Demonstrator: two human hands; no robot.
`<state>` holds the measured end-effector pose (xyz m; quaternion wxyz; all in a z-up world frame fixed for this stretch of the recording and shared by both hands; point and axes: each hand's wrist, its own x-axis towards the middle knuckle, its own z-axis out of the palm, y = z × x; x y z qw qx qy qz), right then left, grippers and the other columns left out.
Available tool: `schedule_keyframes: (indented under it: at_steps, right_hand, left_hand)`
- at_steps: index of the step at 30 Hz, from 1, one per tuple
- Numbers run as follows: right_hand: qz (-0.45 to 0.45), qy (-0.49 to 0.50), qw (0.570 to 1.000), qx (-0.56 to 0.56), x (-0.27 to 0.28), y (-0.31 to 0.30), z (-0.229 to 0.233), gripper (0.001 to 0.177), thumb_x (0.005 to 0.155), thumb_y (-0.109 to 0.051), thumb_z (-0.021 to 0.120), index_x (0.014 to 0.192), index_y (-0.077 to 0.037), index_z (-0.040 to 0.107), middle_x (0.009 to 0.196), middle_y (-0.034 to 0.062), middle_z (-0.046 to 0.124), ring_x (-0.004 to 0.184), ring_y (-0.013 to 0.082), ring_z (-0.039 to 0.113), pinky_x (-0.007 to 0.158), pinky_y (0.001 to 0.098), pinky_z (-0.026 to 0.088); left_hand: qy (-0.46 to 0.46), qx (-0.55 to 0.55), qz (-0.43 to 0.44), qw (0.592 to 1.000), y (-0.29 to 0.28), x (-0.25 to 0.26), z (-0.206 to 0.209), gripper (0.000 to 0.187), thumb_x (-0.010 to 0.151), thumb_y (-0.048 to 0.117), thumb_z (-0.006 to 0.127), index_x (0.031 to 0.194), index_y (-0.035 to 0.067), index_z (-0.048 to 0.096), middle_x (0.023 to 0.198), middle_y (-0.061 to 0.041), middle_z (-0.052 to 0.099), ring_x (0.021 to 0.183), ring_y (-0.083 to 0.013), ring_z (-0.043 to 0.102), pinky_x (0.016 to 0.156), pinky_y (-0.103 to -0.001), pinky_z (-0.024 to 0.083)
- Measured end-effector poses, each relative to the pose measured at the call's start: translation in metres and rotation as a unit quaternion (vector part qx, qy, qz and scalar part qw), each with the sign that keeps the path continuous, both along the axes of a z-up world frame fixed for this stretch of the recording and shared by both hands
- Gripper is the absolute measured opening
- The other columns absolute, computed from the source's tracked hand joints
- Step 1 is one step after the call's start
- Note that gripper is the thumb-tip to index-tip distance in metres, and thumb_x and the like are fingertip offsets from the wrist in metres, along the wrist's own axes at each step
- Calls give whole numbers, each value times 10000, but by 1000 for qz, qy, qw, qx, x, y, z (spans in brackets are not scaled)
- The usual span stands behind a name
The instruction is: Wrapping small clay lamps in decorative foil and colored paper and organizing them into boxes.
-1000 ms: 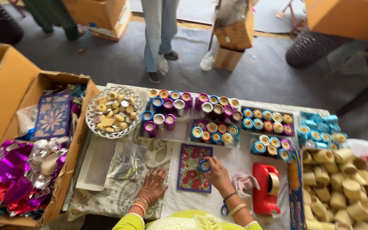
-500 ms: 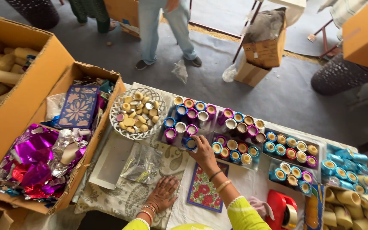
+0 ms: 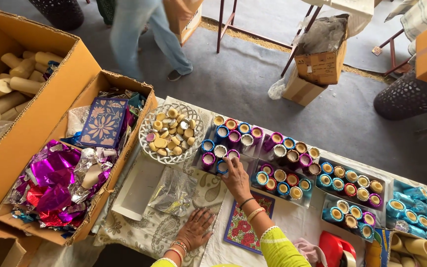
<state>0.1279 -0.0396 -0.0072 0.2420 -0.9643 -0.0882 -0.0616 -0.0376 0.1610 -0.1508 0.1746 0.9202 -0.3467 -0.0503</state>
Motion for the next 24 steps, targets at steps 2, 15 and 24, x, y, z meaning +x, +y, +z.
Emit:
schedule_keyframes:
  at_steps: [2, 15, 24]
  right_hand:
    - [5, -5, 1000, -7, -1, -3, -3, 629, 721, -223, 858, 1280, -141, 583, 1074, 78, 525, 1013, 267, 596, 797, 403, 553]
    - [29, -47, 995, -83, -2, -3, 1, 634, 723, -227, 847, 1282, -110, 574, 1126, 121, 532, 1020, 313, 561, 808, 421, 523]
    - [38, -78, 996, -20, -60, -25, 17, 697, 797, -281, 778, 1409, -122, 487, 1165, 141, 543, 1068, 352, 568, 846, 451, 528]
  left_hand:
    - [-1, 3, -2, 1000, 0, 0, 3, 639, 994, 437, 532, 1496, 72, 381, 1521, -167, 344, 1430, -372, 270, 1202, -536, 159]
    - [-19, -15, 1, 1000, 1, 0, 7, 661, 966, 416, 569, 1504, 72, 398, 1504, -181, 376, 1425, -379, 289, 1203, -535, 181]
    - [-35, -29, 7, 999, 3, -4, -6, 596, 976, 434, 557, 1462, 105, 456, 1555, -177, 382, 1461, -370, 294, 1238, -534, 163]
